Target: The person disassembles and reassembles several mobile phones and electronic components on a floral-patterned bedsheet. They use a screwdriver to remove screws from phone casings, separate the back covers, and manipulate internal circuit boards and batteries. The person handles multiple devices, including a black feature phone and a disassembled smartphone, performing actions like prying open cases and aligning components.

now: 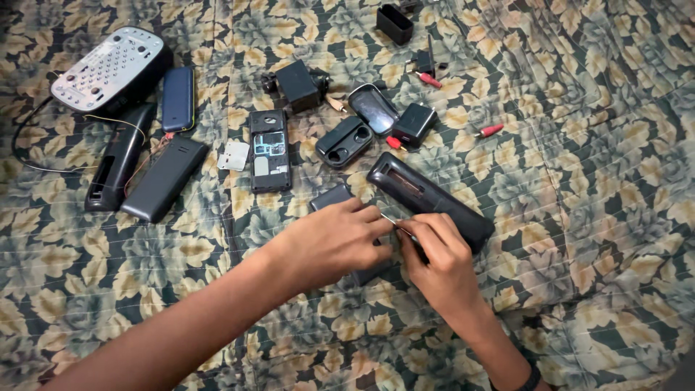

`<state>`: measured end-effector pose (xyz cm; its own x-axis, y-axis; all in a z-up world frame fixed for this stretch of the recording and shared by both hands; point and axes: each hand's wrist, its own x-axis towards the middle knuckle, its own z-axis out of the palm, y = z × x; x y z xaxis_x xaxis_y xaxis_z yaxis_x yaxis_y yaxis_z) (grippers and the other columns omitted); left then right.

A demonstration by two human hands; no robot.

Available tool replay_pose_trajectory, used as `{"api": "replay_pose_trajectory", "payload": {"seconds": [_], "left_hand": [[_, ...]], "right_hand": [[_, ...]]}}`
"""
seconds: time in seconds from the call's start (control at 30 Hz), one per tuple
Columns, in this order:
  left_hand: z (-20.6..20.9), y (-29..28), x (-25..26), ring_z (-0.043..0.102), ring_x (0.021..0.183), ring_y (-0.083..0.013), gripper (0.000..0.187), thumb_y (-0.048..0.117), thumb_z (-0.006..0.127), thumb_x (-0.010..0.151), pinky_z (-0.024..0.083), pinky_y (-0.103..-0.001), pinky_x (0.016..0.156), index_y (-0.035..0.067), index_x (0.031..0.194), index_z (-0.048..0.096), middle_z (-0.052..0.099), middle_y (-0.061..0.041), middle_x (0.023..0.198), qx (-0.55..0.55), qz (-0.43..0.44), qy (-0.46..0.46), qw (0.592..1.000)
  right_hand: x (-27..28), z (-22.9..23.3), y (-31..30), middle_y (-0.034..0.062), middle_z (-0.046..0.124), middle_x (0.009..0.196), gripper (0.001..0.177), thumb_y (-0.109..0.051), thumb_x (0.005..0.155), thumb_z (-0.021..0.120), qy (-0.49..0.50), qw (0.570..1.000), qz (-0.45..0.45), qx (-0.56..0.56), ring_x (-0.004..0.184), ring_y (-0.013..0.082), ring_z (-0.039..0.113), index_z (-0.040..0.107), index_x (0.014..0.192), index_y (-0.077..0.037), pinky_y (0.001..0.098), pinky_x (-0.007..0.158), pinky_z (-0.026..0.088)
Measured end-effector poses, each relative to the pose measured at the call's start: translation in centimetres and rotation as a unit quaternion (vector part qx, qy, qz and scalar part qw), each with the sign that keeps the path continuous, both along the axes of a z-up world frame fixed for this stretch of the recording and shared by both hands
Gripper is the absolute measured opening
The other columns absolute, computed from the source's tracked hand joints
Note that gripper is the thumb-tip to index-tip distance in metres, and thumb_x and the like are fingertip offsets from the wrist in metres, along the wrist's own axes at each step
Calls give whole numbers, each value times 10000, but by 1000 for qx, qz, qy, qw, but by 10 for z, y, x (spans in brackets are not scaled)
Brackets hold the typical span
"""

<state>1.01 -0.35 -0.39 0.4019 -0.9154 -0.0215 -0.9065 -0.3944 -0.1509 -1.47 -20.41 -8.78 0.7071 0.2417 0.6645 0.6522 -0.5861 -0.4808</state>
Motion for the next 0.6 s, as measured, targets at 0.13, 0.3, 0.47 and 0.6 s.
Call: {"api": "replay_pose_trajectory", "payload": {"seconds": [0.13, 0.3, 0.47, 0.6], "left_hand": [[-5, -1, -4, 629, 1033, -230, 119, 124, 679, 769, 496, -361, 846, 154, 868, 737, 656, -34, 1032, -32, -5, -5, 999], [-9, -3, -16, 628, 1040, -215, 71, 148, 664, 769, 488, -344, 841, 159, 811, 721, 648, -14, 993, -38, -15, -27, 999], [-15, -4, -23, 628, 1025, -216, 54, 161, 658, 806, 479, -347, 847, 157, 810, 712, 642, -13, 974, -25, -6, -36, 999], [-16, -3, -26, 635, 1003, -230, 66, 165, 662, 812, 477, -360, 872, 142, 843, 715, 646, -27, 980, -46, -10, -51, 998]], "right_hand": [[1, -1, 0, 152, 657, 989, 193, 63, 841, 748, -12, 1000, -6, 5, 899, 345, 647, 691, 1023, 40, 427, 770, 526], [0, 0, 4, 146, 668, 998, 200, 59, 831, 754, -15, 999, -17, 23, 915, 339, 661, 687, 1017, 24, 412, 791, 539], [0, -1, 3, 154, 668, 996, 210, 57, 825, 756, -10, 1000, -9, 15, 899, 341, 660, 691, 1023, 30, 411, 777, 536], [0, -4, 2, 151, 670, 995, 210, 55, 827, 751, -11, 1000, -5, 15, 901, 335, 663, 691, 1026, 29, 406, 774, 537]]}}
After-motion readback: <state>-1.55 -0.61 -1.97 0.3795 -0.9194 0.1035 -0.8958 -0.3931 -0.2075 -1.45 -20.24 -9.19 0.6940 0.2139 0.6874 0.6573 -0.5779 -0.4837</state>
